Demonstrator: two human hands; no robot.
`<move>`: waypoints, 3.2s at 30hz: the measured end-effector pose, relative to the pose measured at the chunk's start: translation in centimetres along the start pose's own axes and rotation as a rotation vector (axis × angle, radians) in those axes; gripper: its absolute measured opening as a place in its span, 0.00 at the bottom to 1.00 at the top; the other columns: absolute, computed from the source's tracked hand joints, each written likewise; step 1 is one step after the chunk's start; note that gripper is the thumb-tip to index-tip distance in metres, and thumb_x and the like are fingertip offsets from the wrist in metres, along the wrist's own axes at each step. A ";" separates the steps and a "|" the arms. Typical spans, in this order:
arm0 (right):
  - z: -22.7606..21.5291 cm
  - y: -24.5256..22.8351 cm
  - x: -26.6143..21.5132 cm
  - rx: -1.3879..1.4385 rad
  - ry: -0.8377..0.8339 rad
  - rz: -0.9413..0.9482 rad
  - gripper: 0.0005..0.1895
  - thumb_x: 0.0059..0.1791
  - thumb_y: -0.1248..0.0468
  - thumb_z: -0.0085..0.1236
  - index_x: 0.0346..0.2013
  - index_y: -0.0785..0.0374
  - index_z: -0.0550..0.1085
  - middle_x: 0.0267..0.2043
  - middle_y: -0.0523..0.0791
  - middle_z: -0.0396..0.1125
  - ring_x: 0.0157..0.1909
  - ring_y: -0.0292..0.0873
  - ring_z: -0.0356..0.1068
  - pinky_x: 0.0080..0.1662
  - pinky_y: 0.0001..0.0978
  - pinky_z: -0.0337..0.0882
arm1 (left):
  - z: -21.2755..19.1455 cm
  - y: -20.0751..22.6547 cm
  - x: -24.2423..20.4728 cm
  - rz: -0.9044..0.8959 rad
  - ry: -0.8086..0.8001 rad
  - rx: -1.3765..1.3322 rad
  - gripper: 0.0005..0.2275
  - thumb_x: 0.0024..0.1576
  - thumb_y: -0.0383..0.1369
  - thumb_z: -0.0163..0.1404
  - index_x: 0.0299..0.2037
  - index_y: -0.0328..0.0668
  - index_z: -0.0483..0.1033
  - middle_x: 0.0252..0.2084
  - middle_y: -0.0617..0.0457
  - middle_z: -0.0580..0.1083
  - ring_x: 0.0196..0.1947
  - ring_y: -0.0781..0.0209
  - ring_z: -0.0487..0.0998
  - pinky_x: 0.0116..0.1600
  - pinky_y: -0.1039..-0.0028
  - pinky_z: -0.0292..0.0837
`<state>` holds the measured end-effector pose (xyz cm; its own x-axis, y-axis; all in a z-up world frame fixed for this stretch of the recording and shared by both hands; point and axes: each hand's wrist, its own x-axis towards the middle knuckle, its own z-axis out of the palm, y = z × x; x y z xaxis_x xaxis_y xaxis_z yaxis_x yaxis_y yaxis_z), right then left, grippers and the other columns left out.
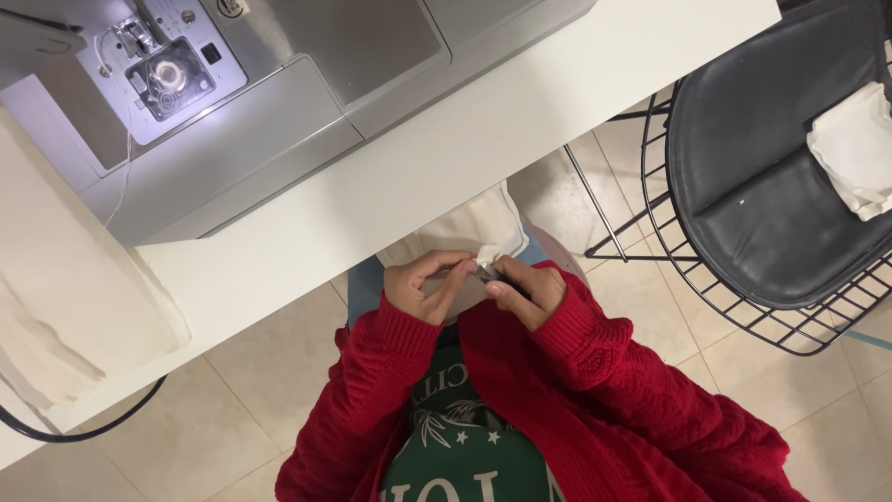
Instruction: The person is trimming excess threads from small sewn fabric pieces using thread snips and stacking them.
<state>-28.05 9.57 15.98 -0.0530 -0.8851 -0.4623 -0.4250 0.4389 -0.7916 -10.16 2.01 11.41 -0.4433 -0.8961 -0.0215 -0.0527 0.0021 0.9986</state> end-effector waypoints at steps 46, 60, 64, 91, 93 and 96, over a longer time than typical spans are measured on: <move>-3.0 6.9 3.6 0.531 0.078 -0.491 0.25 0.42 0.64 0.70 0.50 0.72 0.73 0.32 0.51 0.60 0.34 0.41 0.61 0.40 0.30 0.60 | -0.7 0.1 -1.8 0.022 -0.015 -0.180 0.06 0.62 0.28 0.50 0.42 0.32 0.79 0.24 0.47 0.77 0.28 0.70 0.74 0.35 0.74 0.78; 0.0 3.0 2.1 0.948 -0.191 -0.746 0.18 0.40 0.83 0.61 0.44 0.88 0.71 0.26 0.59 0.73 0.16 0.34 0.60 0.25 0.29 0.71 | -1.8 1.0 -3.1 0.196 0.097 -0.832 0.04 0.68 0.30 0.29 0.46 0.40 0.56 0.51 0.14 0.72 0.51 0.37 0.79 0.57 0.58 0.78; -1.7 0.8 0.2 0.658 0.063 -0.492 0.08 0.40 0.78 0.68 0.32 0.74 0.77 0.12 0.44 0.63 0.16 0.32 0.56 0.24 0.19 0.61 | -3.2 1.4 -3.1 0.097 -0.045 -0.746 0.08 0.66 0.31 0.38 0.46 0.30 0.61 0.46 0.17 0.75 0.46 0.39 0.82 0.51 0.63 0.80; -2.2 -3.3 -0.9 0.156 0.277 -0.950 0.13 0.39 0.75 0.66 0.37 0.69 0.79 0.32 0.49 0.75 0.24 0.41 0.72 0.28 0.24 0.73 | -1.4 5.0 -1.6 0.243 -0.147 -0.488 0.03 0.55 0.19 0.57 0.30 0.26 0.77 0.32 0.36 0.79 0.30 0.67 0.76 0.30 0.77 0.74; -2.4 -2.9 -0.3 0.171 0.211 -1.020 0.09 0.43 0.75 0.65 0.39 0.71 0.81 0.30 0.51 0.75 0.24 0.45 0.74 0.28 0.27 0.75 | -1.4 4.6 -1.7 0.243 -0.143 -0.481 0.03 0.54 0.18 0.57 0.29 0.25 0.77 0.32 0.35 0.80 0.30 0.67 0.76 0.30 0.76 0.75; -1.6 -2.0 0.4 0.126 0.341 -1.078 0.08 0.43 0.74 0.66 0.36 0.69 0.82 0.33 0.50 0.76 0.29 0.43 0.75 0.33 0.28 0.78 | -1.4 3.7 -2.0 0.231 -0.143 -0.553 0.04 0.55 0.17 0.56 0.30 0.24 0.75 0.32 0.34 0.79 0.30 0.64 0.76 0.30 0.75 0.76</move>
<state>-28.66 8.12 17.97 0.0339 -0.7985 0.6010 -0.3053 -0.5809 -0.7546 -8.26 3.18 15.17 -0.5057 -0.8314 0.2305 0.5141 -0.0758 0.8544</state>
